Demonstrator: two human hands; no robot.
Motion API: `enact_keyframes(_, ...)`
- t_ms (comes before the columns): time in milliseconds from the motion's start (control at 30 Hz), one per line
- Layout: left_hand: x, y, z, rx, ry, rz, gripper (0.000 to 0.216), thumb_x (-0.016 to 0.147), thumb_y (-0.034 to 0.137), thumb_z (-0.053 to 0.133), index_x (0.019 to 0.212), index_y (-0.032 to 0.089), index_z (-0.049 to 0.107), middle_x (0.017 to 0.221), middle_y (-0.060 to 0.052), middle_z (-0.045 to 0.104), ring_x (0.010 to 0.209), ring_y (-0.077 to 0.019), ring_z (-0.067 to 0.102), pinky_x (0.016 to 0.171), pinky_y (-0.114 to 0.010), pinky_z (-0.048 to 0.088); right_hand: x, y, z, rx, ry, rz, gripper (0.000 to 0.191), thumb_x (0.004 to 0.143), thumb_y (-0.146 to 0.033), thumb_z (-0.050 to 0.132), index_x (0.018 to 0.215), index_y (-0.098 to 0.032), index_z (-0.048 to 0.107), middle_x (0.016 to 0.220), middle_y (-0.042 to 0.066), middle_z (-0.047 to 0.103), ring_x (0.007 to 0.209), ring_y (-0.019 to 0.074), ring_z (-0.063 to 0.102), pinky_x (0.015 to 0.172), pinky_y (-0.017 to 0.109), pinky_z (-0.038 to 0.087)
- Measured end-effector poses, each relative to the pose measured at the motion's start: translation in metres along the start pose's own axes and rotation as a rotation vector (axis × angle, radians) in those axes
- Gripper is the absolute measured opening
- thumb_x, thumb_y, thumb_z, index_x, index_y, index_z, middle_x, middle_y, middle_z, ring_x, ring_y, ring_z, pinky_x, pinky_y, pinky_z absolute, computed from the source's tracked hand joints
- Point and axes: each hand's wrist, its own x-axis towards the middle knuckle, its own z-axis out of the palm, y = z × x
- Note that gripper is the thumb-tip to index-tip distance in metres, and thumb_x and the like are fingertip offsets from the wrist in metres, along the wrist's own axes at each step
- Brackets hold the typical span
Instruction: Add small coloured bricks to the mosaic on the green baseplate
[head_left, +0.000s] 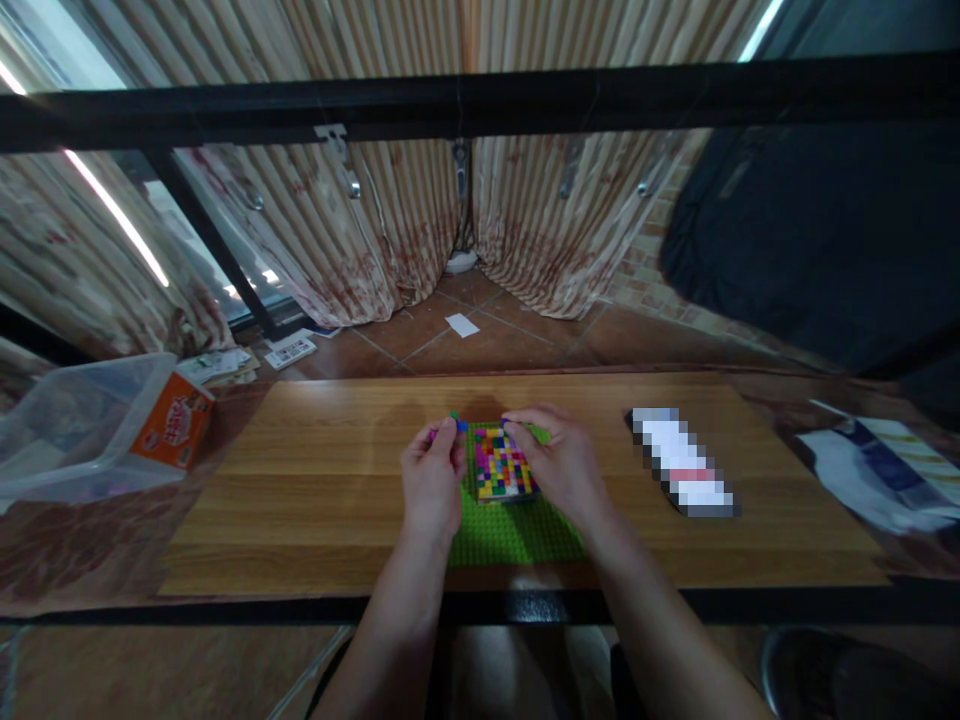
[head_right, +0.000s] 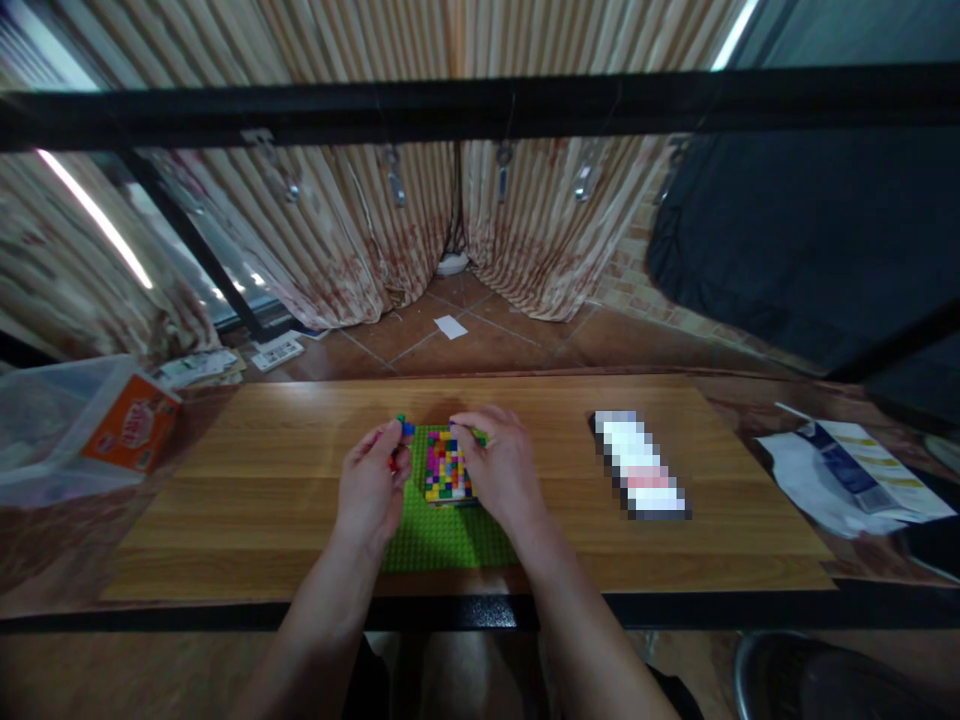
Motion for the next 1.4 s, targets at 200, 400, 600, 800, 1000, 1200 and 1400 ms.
enact_keyframes(200, 0.005, 0.002, -0.008, -0.005, 0.094, -0.108, 0.036, 0.055, 0.037, 0.084, 0.070, 0.014, 0.061, 0.064, 0.003, 0.058, 0.045, -0.0027, 0.043, 0.040, -0.015, 0.024, -0.002, 0.002, 0.008, -0.178, -0.111, -0.067, 0.016, 0.088, -0.020, 0.062, 0.088, -0.025, 0.077, 0.092, 0.007, 0.071, 0.093, 0.0236, 0.062, 0.090, 0.042, 0.046)
enact_keyframes(400, 0.005, -0.004, -0.006, 0.051, 0.120, -0.140, 0.042, 0.052, 0.042, 0.086, 0.070, 0.014, 0.060, 0.065, 0.003, 0.060, 0.045, -0.0030, 0.045, 0.041, -0.016, 0.026, -0.003, 0.013, 0.020, -0.165, -0.107, -0.050, 0.015, 0.084, -0.020, 0.067, 0.087, -0.028, 0.078, 0.100, 0.007, 0.070, 0.101, 0.0249, 0.059, 0.091, 0.044, 0.047)
enact_keyframes(600, 0.005, -0.006, -0.004, 0.045, 0.089, -0.152, 0.042, 0.053, 0.042, 0.086, 0.070, 0.015, 0.059, 0.063, 0.003, 0.058, 0.044, -0.0029, 0.043, 0.040, -0.016, 0.022, -0.002, 0.017, 0.026, -0.107, -0.078, 0.006, 0.013, 0.079, -0.019, 0.070, 0.083, -0.029, 0.078, 0.100, 0.006, 0.069, 0.102, 0.0253, 0.059, 0.093, 0.045, 0.046)
enact_keyframes(800, 0.003, -0.005, -0.004, 0.046, 0.085, -0.157, 0.042, 0.055, 0.043, 0.085, 0.070, 0.015, 0.058, 0.063, 0.003, 0.058, 0.044, -0.0029, 0.043, 0.040, -0.015, 0.023, 0.002, 0.015, 0.028, -0.049, -0.093, 0.061, 0.012, 0.076, -0.016, 0.069, 0.082, -0.026, 0.075, 0.092, 0.004, 0.073, 0.094, 0.0235, 0.064, 0.092, 0.043, 0.047)
enact_keyframes(1000, 0.003, -0.007, -0.001, 0.033, 0.091, -0.187, 0.041, 0.055, 0.042, 0.084, 0.069, 0.015, 0.057, 0.062, 0.003, 0.058, 0.044, -0.0032, 0.043, 0.040, -0.016, 0.023, 0.001, 0.012, 0.029, -0.029, -0.077, 0.130, 0.023, 0.078, -0.017, 0.065, 0.099, -0.021, 0.072, 0.100, 0.008, 0.075, 0.095, 0.0240, 0.068, 0.089, 0.041, 0.051)
enact_keyframes(1200, 0.001, -0.010, 0.001, 0.006, 0.075, -0.226, 0.036, 0.058, 0.038, 0.083, 0.069, 0.014, 0.058, 0.059, 0.004, 0.057, 0.043, -0.0032, 0.042, 0.041, -0.016, 0.026, 0.003, 0.013, 0.026, -0.053, -0.133, 0.117, 0.017, 0.078, -0.020, 0.067, 0.094, -0.023, 0.073, 0.098, 0.006, 0.076, 0.095, 0.0239, 0.068, 0.087, 0.040, 0.051)
enact_keyframes(1400, 0.002, -0.012, 0.000, 0.020, 0.097, -0.238, 0.033, 0.061, 0.037, 0.081, 0.070, 0.014, 0.059, 0.060, 0.003, 0.058, 0.043, -0.0030, 0.042, 0.042, -0.016, 0.028, 0.003, 0.012, 0.023, -0.071, -0.167, 0.154, 0.018, 0.080, -0.022, 0.067, 0.096, -0.021, 0.073, 0.100, 0.007, 0.075, 0.095, 0.0241, 0.068, 0.088, 0.040, 0.050)
